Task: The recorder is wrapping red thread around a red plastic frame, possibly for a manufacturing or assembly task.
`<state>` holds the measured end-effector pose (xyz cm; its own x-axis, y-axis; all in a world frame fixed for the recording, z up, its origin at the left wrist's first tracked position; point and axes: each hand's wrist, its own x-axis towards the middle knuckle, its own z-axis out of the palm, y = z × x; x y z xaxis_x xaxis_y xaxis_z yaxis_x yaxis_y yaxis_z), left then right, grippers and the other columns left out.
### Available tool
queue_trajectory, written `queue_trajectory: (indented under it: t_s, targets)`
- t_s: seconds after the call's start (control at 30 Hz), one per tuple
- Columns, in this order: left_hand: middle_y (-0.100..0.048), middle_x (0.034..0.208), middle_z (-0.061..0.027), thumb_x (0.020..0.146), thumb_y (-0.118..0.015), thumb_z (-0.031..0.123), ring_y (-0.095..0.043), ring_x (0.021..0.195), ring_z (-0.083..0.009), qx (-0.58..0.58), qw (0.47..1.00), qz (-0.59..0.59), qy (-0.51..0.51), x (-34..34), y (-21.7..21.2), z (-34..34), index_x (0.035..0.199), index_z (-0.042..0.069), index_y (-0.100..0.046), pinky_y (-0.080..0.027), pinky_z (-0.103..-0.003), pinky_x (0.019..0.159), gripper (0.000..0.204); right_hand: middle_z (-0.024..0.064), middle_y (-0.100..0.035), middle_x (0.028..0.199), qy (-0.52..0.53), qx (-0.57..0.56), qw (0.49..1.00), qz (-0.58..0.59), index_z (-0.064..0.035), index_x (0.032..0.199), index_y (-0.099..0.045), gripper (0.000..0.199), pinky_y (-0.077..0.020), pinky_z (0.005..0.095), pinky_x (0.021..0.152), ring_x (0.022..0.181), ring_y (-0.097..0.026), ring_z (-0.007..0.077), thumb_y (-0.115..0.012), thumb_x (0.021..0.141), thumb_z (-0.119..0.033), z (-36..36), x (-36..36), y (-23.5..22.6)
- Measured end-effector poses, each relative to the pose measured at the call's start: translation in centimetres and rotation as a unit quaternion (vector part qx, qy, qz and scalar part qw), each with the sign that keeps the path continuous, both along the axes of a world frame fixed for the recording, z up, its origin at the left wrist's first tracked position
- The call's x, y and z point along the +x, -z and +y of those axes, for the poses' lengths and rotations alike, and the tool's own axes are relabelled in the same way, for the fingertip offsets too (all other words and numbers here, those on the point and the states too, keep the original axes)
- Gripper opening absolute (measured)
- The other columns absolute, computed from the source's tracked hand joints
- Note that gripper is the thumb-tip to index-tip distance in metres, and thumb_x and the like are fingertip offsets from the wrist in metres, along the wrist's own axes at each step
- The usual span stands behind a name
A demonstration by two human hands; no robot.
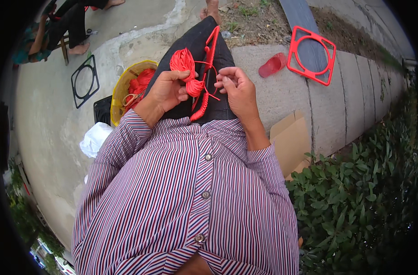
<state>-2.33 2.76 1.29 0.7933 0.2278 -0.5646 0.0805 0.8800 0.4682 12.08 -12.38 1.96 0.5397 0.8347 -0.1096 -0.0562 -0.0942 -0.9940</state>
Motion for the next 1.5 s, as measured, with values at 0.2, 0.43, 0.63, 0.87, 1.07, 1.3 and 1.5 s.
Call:
queue_trajectory:
  t_s: [0.2,0.43,0.63,0.87,1.07,1.3,1.5]
  targets:
    - [-0.061,0.071,-0.0047,0.081,-0.058,0.009,-0.057,0.057,-0.0121,0.147,0.986,0.029,0.074,-0.4,0.8,-0.1,0.089,0.003,-0.061,-0.048,-0.024,0.049,0.010,0.0047,-0.065,0.087,-0.080,-0.097,0.992,0.026,0.0027,0.106,-0.062,0.019,-0.0484,0.0199,0.064,0.072,-0.059,0.0073,-0.060,0.089,-0.006,-0.1,1.2,0.8]
    - [-0.064,0.080,-0.0081,0.083,-0.060,0.003,-0.064,0.065,-0.0162,0.154,0.985,0.070,0.032,0.1,0.4,-1.9,0.095,0.001,-0.061,-0.055,-0.027,0.059,0.012,0.0027,-0.063,0.084,-0.113,-0.122,0.981,-0.098,0.0011,0.104,-0.065,0.026,-0.0467,0.0223,0.062,0.069,-0.056,0.0093,-0.067,0.080,-0.008,0.0,1.1,0.5]
    - [-0.064,0.087,-0.0095,0.085,-0.062,0.005,-0.064,0.071,-0.0163,0.105,0.993,0.058,-0.008,0.2,0.5,-3.3,0.097,0.001,-0.060,-0.054,-0.027,0.062,0.014,0.0080,-0.058,0.084,-0.141,-0.189,0.907,-0.349,-0.0060,0.102,-0.066,0.035,-0.0482,0.0338,0.068,0.077,-0.060,0.0234,-0.069,0.070,-0.020,0.1,0.8,0.3]
    - [-0.066,0.083,-0.0078,0.091,-0.059,0.023,-0.060,0.061,-0.0138,0.133,0.972,0.132,0.144,-0.6,-0.3,-2.3,0.100,0.000,-0.061,-0.044,-0.025,0.051,0.025,0.0088,-0.059,0.088,-0.092,-0.185,0.924,-0.321,-0.0079,0.096,-0.068,0.031,-0.0482,0.0352,0.071,0.084,-0.061,0.0256,-0.067,0.070,-0.024,-0.2,0.5,0.2]
    - [-0.065,0.070,-0.0117,0.088,-0.059,0.033,-0.060,0.053,-0.0166,0.436,0.828,0.219,0.274,-0.9,-2.8,-2.0,0.088,-0.002,-0.065,-0.045,-0.029,0.049,0.035,0.0082,-0.060,0.090,-0.090,-0.173,0.929,-0.315,-0.0061,0.093,-0.068,0.029,-0.0487,0.0329,0.070,0.080,-0.062,0.0236,-0.069,0.069,-0.022,-0.4,0.6,0.7]
    - [-0.064,0.077,-0.0100,0.083,-0.064,0.006,-0.062,0.063,-0.0176,0.705,0.703,-0.012,0.090,-0.7,-4.1,-2.7,0.089,-0.001,-0.064,-0.048,-0.029,0.057,0.009,0.0081,-0.059,0.085,-0.038,-0.144,0.953,-0.265,-0.0045,0.088,-0.067,0.023,-0.0482,0.0308,0.063,0.072,-0.061,0.0209,-0.072,0.069,-0.016,-0.4,0.3,1.0]
    - [-0.060,0.082,-0.0139,0.077,-0.058,-0.005,-0.062,0.072,-0.0296,0.768,0.619,-0.082,0.146,1.6,-2.7,-2.2,0.091,0.001,-0.063,-0.050,-0.034,0.064,0.016,0.0074,-0.058,0.083,-0.030,-0.130,0.954,-0.269,-0.0043,0.087,-0.067,0.022,-0.0474,0.0308,0.062,0.071,-0.060,0.0204,-0.073,0.069,-0.017,-0.5,0.3,1.2]
